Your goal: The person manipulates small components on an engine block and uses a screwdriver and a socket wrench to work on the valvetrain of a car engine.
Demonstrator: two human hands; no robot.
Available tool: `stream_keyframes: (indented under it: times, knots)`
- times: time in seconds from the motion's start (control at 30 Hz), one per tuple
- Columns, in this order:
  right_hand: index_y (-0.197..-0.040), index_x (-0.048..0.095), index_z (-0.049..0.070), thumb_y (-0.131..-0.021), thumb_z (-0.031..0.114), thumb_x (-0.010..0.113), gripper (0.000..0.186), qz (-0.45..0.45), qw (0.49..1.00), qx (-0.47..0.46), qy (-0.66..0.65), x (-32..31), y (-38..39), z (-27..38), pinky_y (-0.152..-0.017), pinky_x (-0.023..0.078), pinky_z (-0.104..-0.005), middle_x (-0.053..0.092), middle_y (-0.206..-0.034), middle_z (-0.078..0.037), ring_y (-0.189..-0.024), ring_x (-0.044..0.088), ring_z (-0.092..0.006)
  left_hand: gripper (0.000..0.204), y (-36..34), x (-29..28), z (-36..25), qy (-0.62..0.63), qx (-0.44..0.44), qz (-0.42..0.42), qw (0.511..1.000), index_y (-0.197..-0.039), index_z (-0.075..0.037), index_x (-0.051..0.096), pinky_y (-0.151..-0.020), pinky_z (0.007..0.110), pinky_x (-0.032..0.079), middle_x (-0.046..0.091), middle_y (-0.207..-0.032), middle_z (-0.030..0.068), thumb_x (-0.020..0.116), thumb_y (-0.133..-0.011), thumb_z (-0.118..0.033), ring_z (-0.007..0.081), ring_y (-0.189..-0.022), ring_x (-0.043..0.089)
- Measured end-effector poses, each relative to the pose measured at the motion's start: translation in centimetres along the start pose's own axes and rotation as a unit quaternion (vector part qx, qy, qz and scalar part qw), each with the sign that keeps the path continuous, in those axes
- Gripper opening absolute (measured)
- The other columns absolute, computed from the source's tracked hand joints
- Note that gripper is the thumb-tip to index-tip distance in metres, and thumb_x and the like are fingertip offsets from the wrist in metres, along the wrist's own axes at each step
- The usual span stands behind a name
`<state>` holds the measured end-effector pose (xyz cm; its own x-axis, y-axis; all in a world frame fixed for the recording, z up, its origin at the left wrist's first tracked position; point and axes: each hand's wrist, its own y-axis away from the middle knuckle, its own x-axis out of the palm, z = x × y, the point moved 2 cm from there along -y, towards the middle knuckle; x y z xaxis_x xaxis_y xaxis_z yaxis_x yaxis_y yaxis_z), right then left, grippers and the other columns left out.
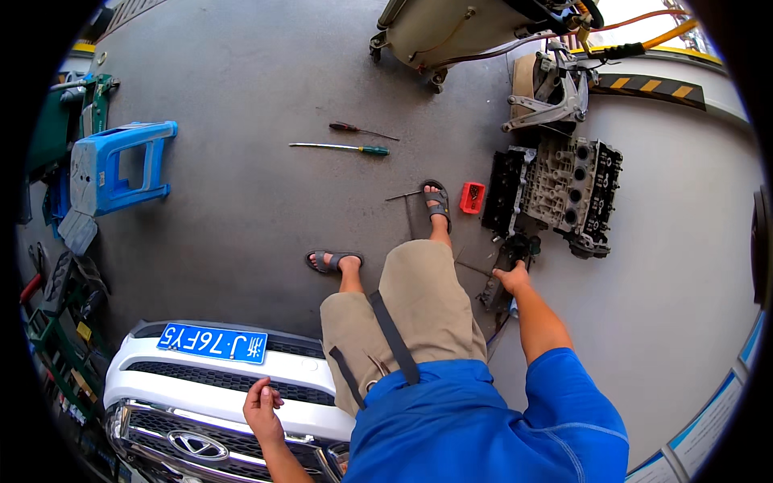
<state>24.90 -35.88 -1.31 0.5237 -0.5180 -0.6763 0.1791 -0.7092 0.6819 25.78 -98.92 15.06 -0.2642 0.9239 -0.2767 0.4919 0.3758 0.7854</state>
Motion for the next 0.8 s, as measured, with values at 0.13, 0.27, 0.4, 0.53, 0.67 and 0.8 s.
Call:
stream_keyframes:
  times: [0.13, 0.27, 0.4, 0.53, 0.67, 0.8]
  knots:
    - [-0.146, 0.016, -0.005, -0.06, 0.045, 0.084, 0.119, 0.007, 0.999, -0.038, 0.011, 3.9, -13.8, 5.7, -0.108, 0.035, -0.0386, 0.039, -0.141, -0.029, -0.131, 0.041, -0.0378, 0.025, -3.8, 11.3, 5.3, -0.047, -0.097, -0.008, 0.994, -0.107, 0.002, 0.063, -0.056, 0.021, 0.042, 0.058, -0.071, 0.004, 0.06, -0.092, -0.018, 0.009, -0.06, 0.053]
    - [-0.146, 0.011, -0.007, -0.057, 0.049, 0.085, 0.128, 0.011, 0.999, -0.024, -0.045, 11.5, -28.6, 9.4, -0.111, 0.031, -0.038, 0.032, -0.144, -0.03, -0.134, 0.036, -0.0374, 0.026, -9.1, 23.6, 10.5, -0.048, -0.158, 0.036, 0.986, -0.107, 0.003, 0.062, -0.058, 0.023, 0.045, 0.058, -0.072, 0.0047, 0.062, -0.092, -0.018, 0.0107, -0.062, 0.054]
    - [-0.145, 0.006, -0.009, -0.055, 0.049, 0.087, 0.135, -0.025, 0.995, -0.002, -0.097, 20.0, -43.7, 8.5, -0.113, 0.027, -0.0372, 0.024, -0.148, -0.031, -0.138, 0.028, -0.0363, 0.026, -15.0, 31.7, 15.1, -0.088, -0.152, 0.071, 0.982, -0.105, 0.003, 0.061, -0.057, 0.024, 0.045, 0.057, -0.07, 0.0064, 0.059, -0.093, -0.02, 0.0118, -0.06, 0.054]
    - [-0.145, 0.007, -0.009, -0.053, 0.043, 0.09, 0.134, -0.078, 0.979, -0.097, -0.162, 25.2, -55.0, 7.0, -0.112, 0.028, -0.038, 0.026, -0.146, -0.03, -0.137, 0.03, -0.0364, 0.029, -19.2, 34.3, 18.6, -0.126, -0.143, 0.077, 0.979, -0.106, 0.003, 0.059, -0.055, 0.025, 0.043, 0.053, -0.066, 0.0059, 0.058, -0.094, -0.023, 0.0131, -0.058, 0.051]
    - [-0.142, 0.018, -0.007, -0.053, 0.035, 0.089, 0.121, -0.129, 0.982, -0.082, -0.108, 24.4, -54.5, 8.3, -0.108, 0.034, -0.0418, 0.039, -0.137, -0.029, -0.128, 0.041, -0.0396, 0.028, -19.0, 34.2, 18.8, -0.109, -0.194, 0.047, 0.974, -0.108, 0.003, 0.06, -0.058, 0.025, 0.042, 0.053, -0.067, 0.0048, 0.058, -0.094, -0.021, 0.0122, -0.06, 0.05]
    - [-0.144, 0.024, 0.011, -0.05, 0.032, 0.086, 0.115, -0.153, 0.985, -0.079, 0.007, 19.9, -45.7, 13.6, -0.102, 0.041, -0.0483, 0.045, -0.133, -0.022, -0.125, 0.044, -0.0385, 0.027, -17.1, 29.7, 17.3, -0.067, -0.174, 0.044, 0.981, -0.107, 0.004, 0.06, -0.058, 0.024, 0.046, 0.058, -0.072, 0.007, 0.059, -0.093, -0.018, 0.0123, -0.062, 0.055]
